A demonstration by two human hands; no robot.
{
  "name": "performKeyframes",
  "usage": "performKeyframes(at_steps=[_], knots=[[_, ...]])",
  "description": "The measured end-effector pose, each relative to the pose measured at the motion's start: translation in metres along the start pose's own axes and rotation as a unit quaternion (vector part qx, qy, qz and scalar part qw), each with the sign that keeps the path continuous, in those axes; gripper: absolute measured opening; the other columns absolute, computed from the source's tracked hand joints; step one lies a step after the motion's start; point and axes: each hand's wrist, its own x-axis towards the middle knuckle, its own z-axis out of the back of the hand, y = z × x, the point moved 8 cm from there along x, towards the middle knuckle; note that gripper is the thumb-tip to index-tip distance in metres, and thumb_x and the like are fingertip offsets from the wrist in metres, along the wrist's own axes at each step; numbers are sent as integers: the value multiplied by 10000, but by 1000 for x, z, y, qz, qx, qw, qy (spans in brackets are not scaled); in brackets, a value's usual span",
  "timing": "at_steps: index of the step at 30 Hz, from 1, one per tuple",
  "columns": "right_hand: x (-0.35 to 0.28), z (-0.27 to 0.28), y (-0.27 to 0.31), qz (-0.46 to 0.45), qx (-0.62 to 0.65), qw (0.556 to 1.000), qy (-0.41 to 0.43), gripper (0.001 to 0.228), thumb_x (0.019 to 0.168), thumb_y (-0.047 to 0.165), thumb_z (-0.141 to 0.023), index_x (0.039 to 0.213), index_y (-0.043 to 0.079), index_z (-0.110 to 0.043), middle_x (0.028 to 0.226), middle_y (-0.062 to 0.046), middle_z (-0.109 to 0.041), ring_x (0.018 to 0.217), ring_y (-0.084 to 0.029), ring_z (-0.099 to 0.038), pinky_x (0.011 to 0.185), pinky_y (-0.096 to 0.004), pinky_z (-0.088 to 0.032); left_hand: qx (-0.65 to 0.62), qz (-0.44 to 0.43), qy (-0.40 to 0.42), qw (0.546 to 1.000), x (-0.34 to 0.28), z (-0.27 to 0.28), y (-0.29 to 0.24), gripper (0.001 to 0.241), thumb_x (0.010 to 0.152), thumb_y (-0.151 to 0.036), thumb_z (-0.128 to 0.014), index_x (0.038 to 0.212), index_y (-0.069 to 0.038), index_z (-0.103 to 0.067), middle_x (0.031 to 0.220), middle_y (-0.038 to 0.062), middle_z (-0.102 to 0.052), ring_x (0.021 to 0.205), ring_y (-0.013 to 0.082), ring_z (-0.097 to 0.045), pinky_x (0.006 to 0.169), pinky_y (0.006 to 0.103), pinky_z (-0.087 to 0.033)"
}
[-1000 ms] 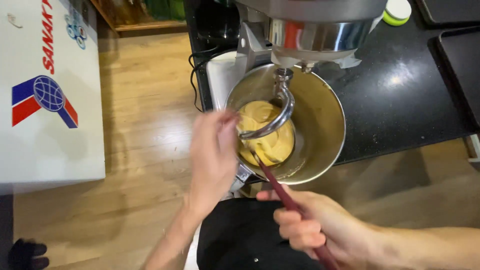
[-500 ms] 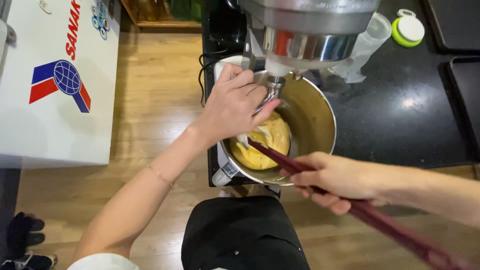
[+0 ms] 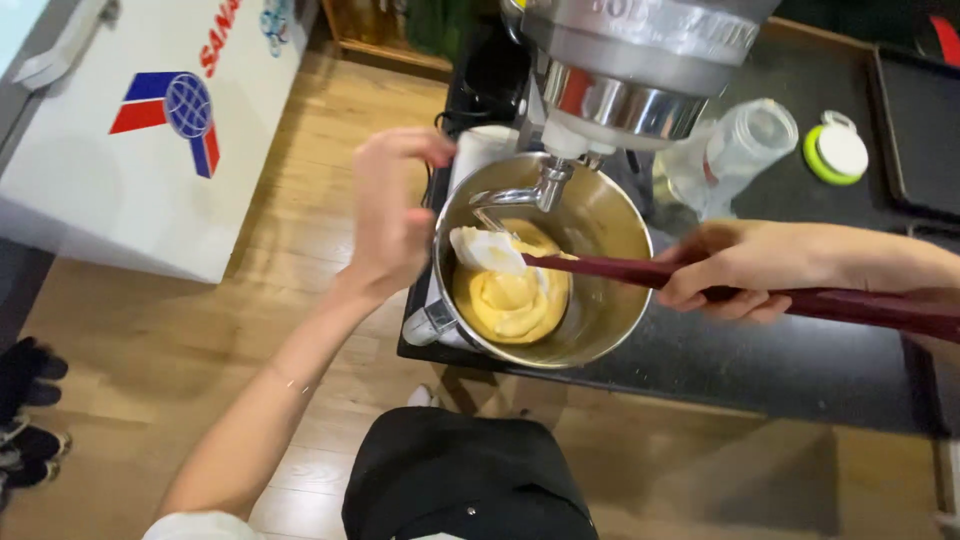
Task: Operating a stand mixer to mix dough and adding flour from a bag.
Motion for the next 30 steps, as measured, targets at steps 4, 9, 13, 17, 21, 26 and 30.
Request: performKeyframes(at_steps=[4,9,13,17,21,26,30], knots=[[9,28,-35,35,54,997,30,311,916,180,-688,1170,9,-632,540,-24,-434,317,-112,-332,277,-284,-252,18,75,-92,993,-43,40,6,769,1083,-723,-185,1171,-24,-493,1229,138,-593,1134,243,-549,1066,369,-388],[1,45,-67,74,122,987,75,388,911,150,-674,1263,-2,-619,611,-17,-445,309,-62,-293,240,-239,-224,15,138,-184,973,-93,49,-9,766,1091,-717,-209,1182,3,-451,1237,173,-558,1165,239,-557,1061,366,-431],[8,65,-104,115,132,978,115,434,976,122,-634,1387,7,-559,649,-28,-454,336,-54,-319,246,-230,-245,39,169,-211,962,-130,36,-34,649,1142,-616,-250,1200,-1,-451,1248,164,-551,1165,238,-555,1120,393,-437],[7,83,-127,83,124,984,101,380,1000,162,-592,1349,34,-512,662,-37,-439,326,-75,-313,231,-261,-237,30,306,-206,929,-162,4,-40,397,1137,-371,-431,1232,9,-491,1219,174,-590,1129,252,-590,1067,391,-468],[2,89,-106,50,68,996,36,331,1005,244,-598,1297,96,-548,634,-52,-434,312,-110,-301,239,-296,-224,89,351,-156,919,-169,-28,-41,386,1088,-279,-494,1335,18,-488,1301,170,-607,1219,269,-589,1085,383,-430],[39,58,-40,130,-18,991,-38,510,1081,412,-523,911,-69,-509,567,-31,-389,354,-111,-323,311,-299,-227,80,348,-183,916,-173,-49,-27,396,1131,-263,-446,1418,10,-461,1375,177,-574,1326,280,-536,1152,386,-383],[28,-11,1,151,-21,987,-51,507,1077,423,-507,938,-65,-511,597,-66,-349,389,-141,-322,335,-324,-242,-24,354,-228,906,-179,-42,-23,430,1112,-315,-436,1408,-3,-442,1421,160,-589,1357,249,-556,1175,386,-392]])
